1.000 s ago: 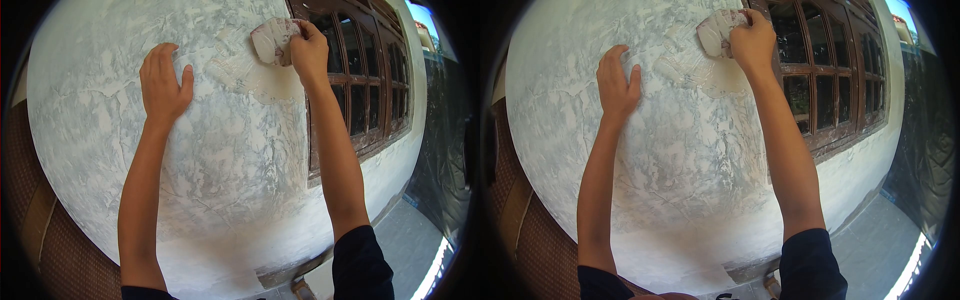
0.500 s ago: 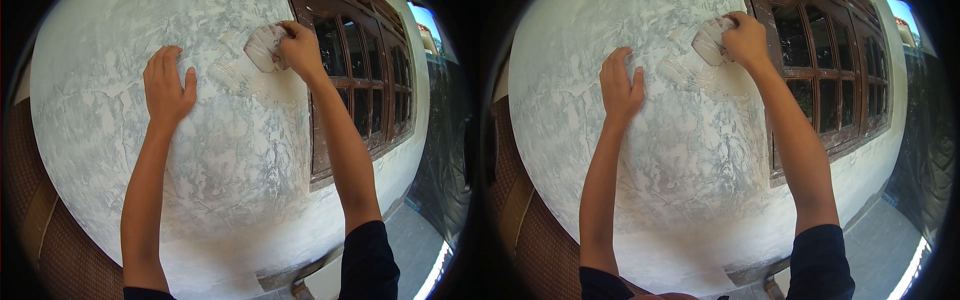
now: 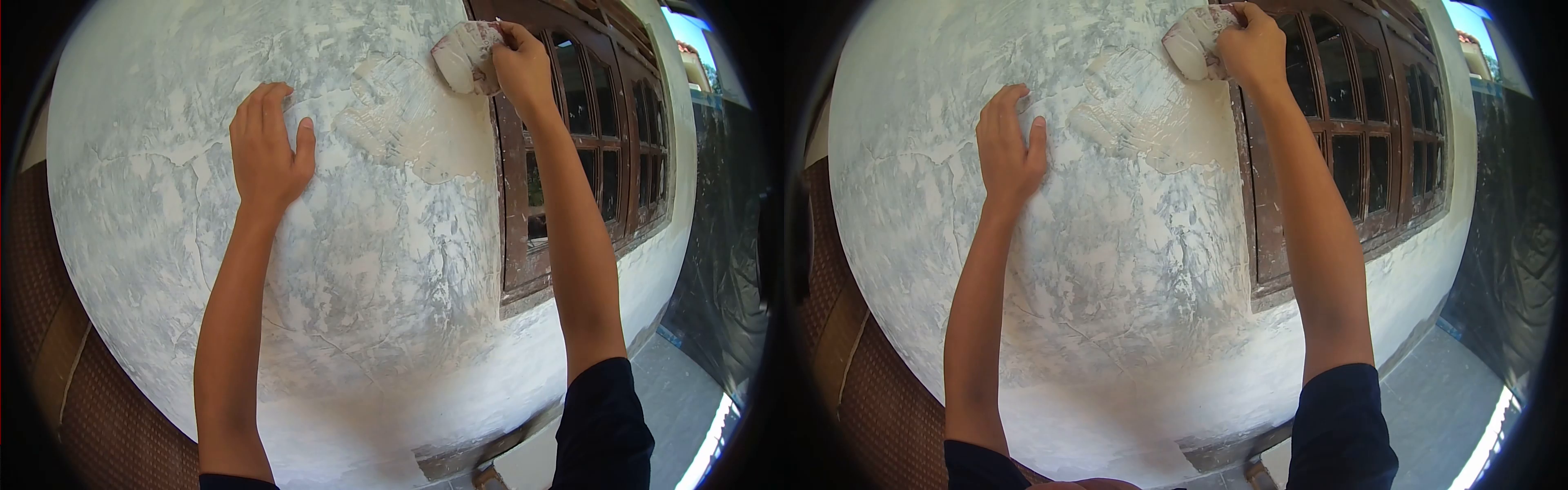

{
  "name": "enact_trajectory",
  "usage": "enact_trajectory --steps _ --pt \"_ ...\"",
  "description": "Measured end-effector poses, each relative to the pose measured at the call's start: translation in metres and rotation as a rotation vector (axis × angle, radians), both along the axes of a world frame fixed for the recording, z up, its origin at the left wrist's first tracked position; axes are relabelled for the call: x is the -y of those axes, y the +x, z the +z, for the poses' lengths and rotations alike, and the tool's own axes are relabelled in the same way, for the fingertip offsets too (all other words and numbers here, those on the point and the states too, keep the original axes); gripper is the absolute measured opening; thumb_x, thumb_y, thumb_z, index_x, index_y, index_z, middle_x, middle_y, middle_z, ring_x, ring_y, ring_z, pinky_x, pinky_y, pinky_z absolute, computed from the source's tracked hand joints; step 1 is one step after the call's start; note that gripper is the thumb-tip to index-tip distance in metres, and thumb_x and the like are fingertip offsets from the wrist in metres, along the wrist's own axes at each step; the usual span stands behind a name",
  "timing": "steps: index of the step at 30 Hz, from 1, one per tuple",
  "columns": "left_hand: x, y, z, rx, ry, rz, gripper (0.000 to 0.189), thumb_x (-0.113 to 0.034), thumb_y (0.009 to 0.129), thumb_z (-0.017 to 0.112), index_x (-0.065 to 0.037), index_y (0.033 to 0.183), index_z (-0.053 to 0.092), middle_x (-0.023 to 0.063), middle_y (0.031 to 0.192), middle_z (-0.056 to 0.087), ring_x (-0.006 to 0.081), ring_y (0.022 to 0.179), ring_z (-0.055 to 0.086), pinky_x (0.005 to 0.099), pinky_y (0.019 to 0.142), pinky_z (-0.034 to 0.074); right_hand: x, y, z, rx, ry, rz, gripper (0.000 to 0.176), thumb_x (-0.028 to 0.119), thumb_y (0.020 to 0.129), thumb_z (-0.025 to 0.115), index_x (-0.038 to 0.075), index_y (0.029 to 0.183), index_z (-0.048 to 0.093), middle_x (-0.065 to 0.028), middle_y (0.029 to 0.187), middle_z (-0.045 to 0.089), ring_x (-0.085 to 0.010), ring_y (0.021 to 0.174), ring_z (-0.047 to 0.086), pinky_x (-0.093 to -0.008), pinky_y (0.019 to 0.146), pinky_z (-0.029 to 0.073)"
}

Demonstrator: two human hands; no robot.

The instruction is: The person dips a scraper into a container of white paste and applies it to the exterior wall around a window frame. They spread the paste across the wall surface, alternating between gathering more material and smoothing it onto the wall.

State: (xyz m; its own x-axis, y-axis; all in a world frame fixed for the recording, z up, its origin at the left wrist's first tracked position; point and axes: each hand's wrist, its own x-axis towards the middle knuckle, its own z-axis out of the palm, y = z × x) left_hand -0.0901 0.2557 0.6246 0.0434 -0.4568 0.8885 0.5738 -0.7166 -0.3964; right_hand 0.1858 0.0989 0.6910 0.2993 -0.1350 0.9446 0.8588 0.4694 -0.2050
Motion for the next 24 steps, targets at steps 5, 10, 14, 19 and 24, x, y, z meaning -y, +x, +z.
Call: enact_trajectory --steps 5,10,14,19,24 --pt "0.000 0.001 0.000 0.001 0.007 0.001 0.041 -0.016 0.086 0.058 -0.005 0.125 0.053 0.0157 0.126 0.057 0.0341 0.118 0.051 0.0439 0.102 0.036 -0.015 -0.006 -0.010 0.169 -0.166 -0.125 0.043 0.010 0.073 0.056 0.002 0.114 0.067 -0.0208 0.103 0.070 -0.0343 0.101 0.067 -0.0369 0.092 0.049" --pt "0.001 0.000 0.000 0.009 0.001 0.016 0.040 -0.016 0.087 0.057 -0.005 0.125 0.053 0.0156 0.126 0.057 0.0341 0.118 0.051 0.0436 0.103 0.036 -0.001 0.009 0.009 -0.009 0.065 -0.028 0.043 0.007 0.072 0.054 0.000 0.112 0.067 -0.0215 0.103 0.070 -0.0333 0.095 0.069 -0.0369 0.089 0.051" --pt "0.001 0.001 0.000 0.011 0.004 0.029 0.040 -0.016 0.087 0.057 -0.004 0.125 0.053 0.0157 0.126 0.057 0.0340 0.118 0.051 0.0436 0.103 0.036 -0.011 -0.012 -0.006 0.164 -0.140 -0.121 0.044 0.010 0.071 0.056 0.001 0.112 0.068 -0.0231 0.104 0.070 -0.0365 0.100 0.067 -0.0382 0.092 0.049" --pt "0.004 0.000 0.000 0.004 -0.012 0.027 0.040 -0.014 0.086 0.057 -0.004 0.124 0.053 0.0160 0.127 0.056 0.0341 0.119 0.051 0.0436 0.103 0.036 -0.001 0.018 0.013 -0.102 0.120 0.036 0.045 0.010 0.071 0.056 -0.005 0.112 0.066 -0.0240 0.104 0.070 -0.0357 0.099 0.067 -0.0386 0.091 0.050" --pt "0.002 0.002 0.000 0.012 -0.008 0.037 0.040 -0.014 0.085 0.058 -0.004 0.124 0.053 0.0159 0.127 0.056 0.0341 0.119 0.051 0.0433 0.102 0.036 -0.003 -0.022 -0.007 0.196 -0.108 -0.073 0.042 0.009 0.072 0.056 0.001 0.112 0.068 -0.0233 0.100 0.069 -0.0386 0.097 0.067 -0.0392 0.091 0.050"
